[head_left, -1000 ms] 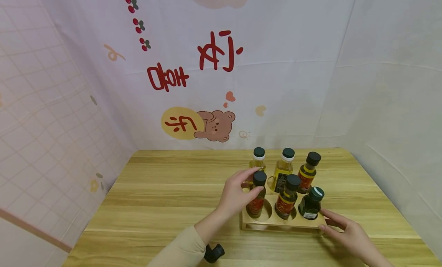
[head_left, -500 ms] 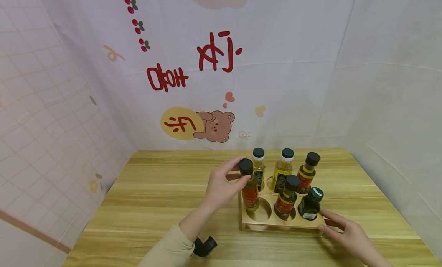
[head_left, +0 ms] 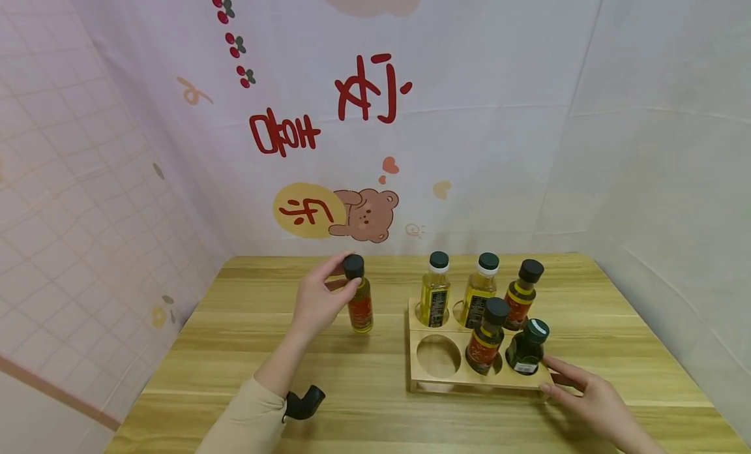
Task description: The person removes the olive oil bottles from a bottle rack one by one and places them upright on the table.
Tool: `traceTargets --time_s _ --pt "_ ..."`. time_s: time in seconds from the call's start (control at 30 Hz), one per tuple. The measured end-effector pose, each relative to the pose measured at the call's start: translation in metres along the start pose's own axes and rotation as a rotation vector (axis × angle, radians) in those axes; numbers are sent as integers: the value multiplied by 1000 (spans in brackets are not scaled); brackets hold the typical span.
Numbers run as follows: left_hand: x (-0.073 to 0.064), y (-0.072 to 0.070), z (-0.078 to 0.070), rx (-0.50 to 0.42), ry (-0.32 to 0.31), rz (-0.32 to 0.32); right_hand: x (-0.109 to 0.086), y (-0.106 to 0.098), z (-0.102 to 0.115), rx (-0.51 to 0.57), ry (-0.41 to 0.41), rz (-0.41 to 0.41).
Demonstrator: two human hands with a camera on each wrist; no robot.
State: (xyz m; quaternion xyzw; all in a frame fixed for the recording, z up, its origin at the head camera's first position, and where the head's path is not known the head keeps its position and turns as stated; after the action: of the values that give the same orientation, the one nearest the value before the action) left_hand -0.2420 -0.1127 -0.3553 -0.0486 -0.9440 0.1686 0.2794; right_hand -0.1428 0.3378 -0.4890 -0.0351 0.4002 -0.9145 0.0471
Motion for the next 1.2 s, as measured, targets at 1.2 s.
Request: traceTargets --time_s 1.2 --pt "14 -94 96 229 -310 -289 0 0 1 -10 24 8"
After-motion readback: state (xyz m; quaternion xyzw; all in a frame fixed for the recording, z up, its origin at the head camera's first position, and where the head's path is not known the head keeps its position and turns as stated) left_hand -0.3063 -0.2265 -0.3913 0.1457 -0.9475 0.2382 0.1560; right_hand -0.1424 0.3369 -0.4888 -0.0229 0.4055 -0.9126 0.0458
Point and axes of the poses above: each hand's wrist, its own x-axis towards the middle knuckle, its own y-axis out of the palm, z = x × y, the point moved 3 cm from there along x, towards the middle knuckle, and after that the axes turned 5 degrees about z, right-handed, at the moved point
